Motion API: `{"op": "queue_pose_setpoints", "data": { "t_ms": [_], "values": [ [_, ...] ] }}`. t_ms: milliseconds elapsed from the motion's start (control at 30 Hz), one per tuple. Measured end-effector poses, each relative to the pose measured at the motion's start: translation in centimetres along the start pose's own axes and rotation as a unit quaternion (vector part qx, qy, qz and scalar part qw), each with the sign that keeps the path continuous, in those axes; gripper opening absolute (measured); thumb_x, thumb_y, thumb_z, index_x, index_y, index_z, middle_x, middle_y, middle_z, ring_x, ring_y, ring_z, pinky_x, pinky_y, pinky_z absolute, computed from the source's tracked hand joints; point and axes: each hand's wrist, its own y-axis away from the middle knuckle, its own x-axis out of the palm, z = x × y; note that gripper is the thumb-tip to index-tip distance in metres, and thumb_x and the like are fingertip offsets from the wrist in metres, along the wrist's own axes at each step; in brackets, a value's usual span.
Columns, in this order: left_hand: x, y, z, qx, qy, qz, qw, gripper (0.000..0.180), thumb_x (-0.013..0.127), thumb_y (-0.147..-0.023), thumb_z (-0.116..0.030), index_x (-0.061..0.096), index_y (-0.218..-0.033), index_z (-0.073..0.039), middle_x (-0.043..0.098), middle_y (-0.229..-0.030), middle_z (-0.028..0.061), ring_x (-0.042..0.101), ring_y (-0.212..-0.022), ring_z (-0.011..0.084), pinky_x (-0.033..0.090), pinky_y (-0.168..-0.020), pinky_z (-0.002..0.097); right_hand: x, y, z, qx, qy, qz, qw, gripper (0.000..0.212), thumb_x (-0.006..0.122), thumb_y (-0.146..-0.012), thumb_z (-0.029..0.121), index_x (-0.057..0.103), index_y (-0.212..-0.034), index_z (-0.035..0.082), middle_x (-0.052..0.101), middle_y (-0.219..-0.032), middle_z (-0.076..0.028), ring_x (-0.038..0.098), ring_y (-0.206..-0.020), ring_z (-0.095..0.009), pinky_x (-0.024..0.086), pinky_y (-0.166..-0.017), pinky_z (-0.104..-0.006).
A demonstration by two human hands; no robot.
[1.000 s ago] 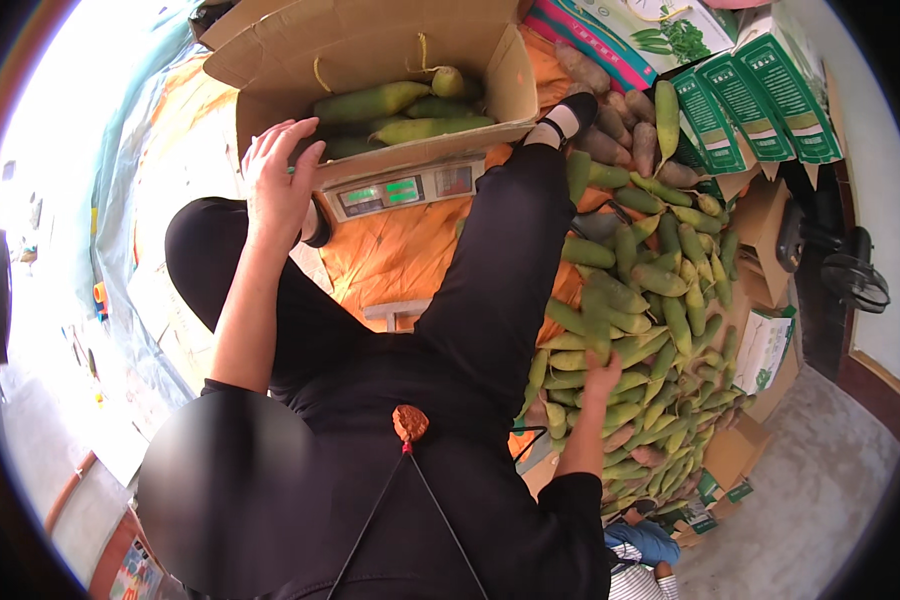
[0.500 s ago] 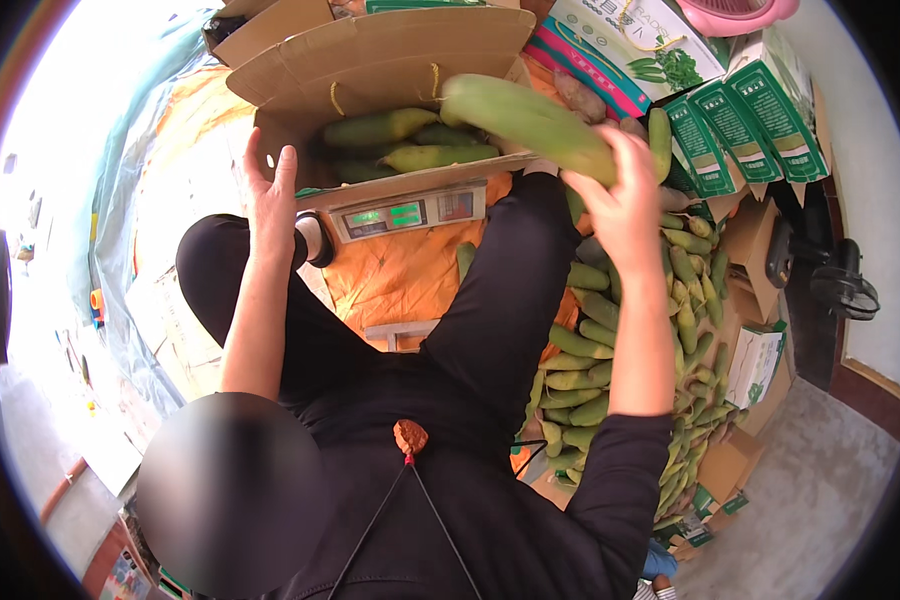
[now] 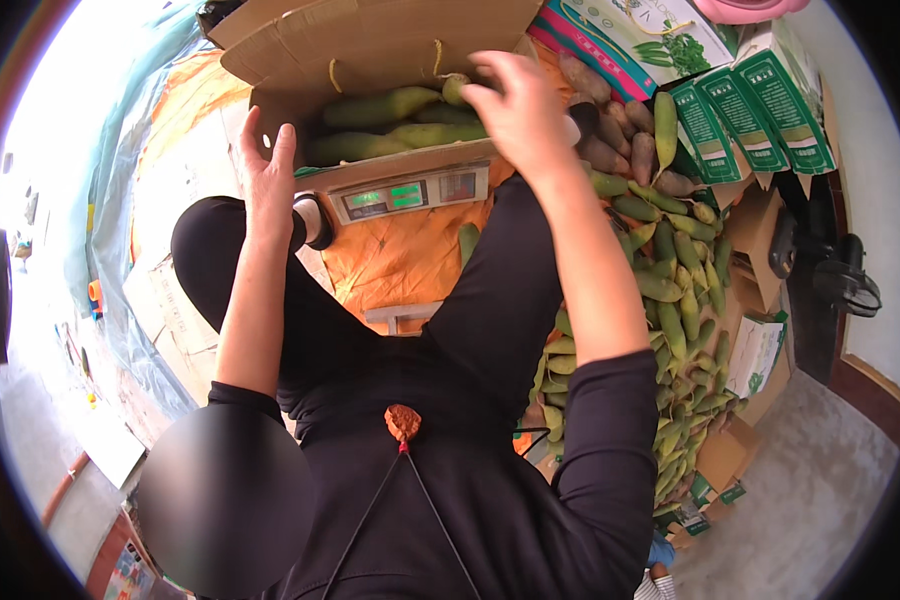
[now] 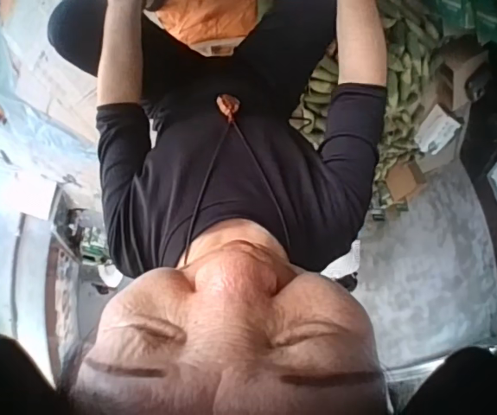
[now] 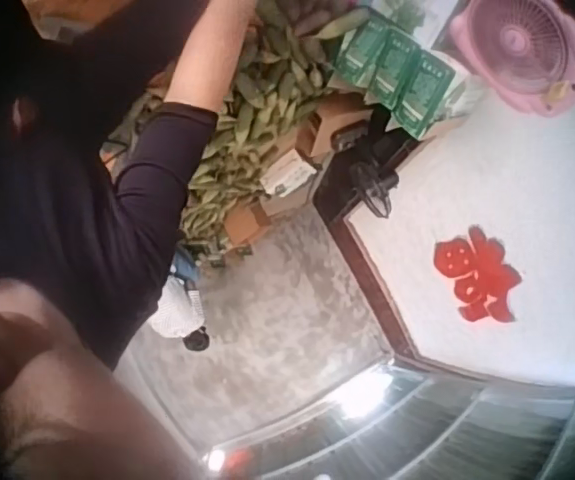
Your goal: Picking up ears of corn from the floor, placing them into a box on a digital scale to reach a target weight, and then setting the box aside.
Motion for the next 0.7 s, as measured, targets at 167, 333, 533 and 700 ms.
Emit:
{"op": "queue_pose_setpoints", "data": {
  "t_ms": [167, 333, 533, 700],
  "values": [
    [0.3, 0.1, -0.1, 0.006, 0.003, -0.019, 1.000, 0.057, 0.062, -0.086, -0.025, 0.037, -0.134, -0.006, 0.036, -0.135, 0.0187, 0.033, -0.125, 0.0320, 0.030, -0.103, 0.0415, -8.1, 10.0, -5.8, 0.248, -0.044, -0.134, 0.958, 0.024, 0.062, -0.086, 0.011, 0.060, -0.107, 0.000, 0.063, -0.097, -0.006, 0.058, -0.091, -0.012, 0.046, -0.081, -0.0271],
    [0.7, 0.3, -0.5, 0.047, -0.041, -0.037, 0.997, 0.055, 0.064, -0.085, -0.024, 0.040, -0.132, -0.008, 0.040, -0.133, 0.0164, 0.036, -0.123, 0.0312, 0.031, -0.102, 0.0408, -8.1, 29.4, -15.4, 0.462, -0.011, -0.136, 0.876, 0.019, 0.062, -0.083, 0.013, 0.064, -0.098, 0.002, 0.061, -0.081, 0.000, 0.053, -0.066, -0.008, 0.043, -0.057, -0.0253],
    [0.9, -0.3, 1.3, 0.097, -0.077, -0.060, 0.991, 0.050, 0.065, -0.084, -0.024, 0.046, -0.128, -0.008, 0.043, -0.130, 0.0154, 0.038, -0.120, 0.0301, 0.032, -0.100, 0.0401, -2.4, 47.8, -17.1, 0.634, -0.018, -0.011, 0.773, 0.017, 0.054, -0.087, 0.014, 0.056, -0.076, 0.001, 0.051, -0.065, -0.004, 0.047, -0.055, -0.013, 0.038, -0.048, -0.0323],
    [0.6, -0.2, 0.7, 0.099, -0.082, -0.068, 0.989, 0.050, 0.065, -0.084, -0.023, 0.046, -0.127, -0.008, 0.045, -0.127, 0.0150, 0.039, -0.118, 0.0297, 0.033, -0.098, 0.0398, 0.4, 49.0, -12.7, 0.707, -0.109, -0.021, 0.698, 0.021, 0.049, -0.091, 0.017, 0.055, -0.075, 0.004, 0.048, -0.062, -0.005, 0.043, -0.052, -0.012, 0.034, -0.046, -0.0327]
  ]
}}
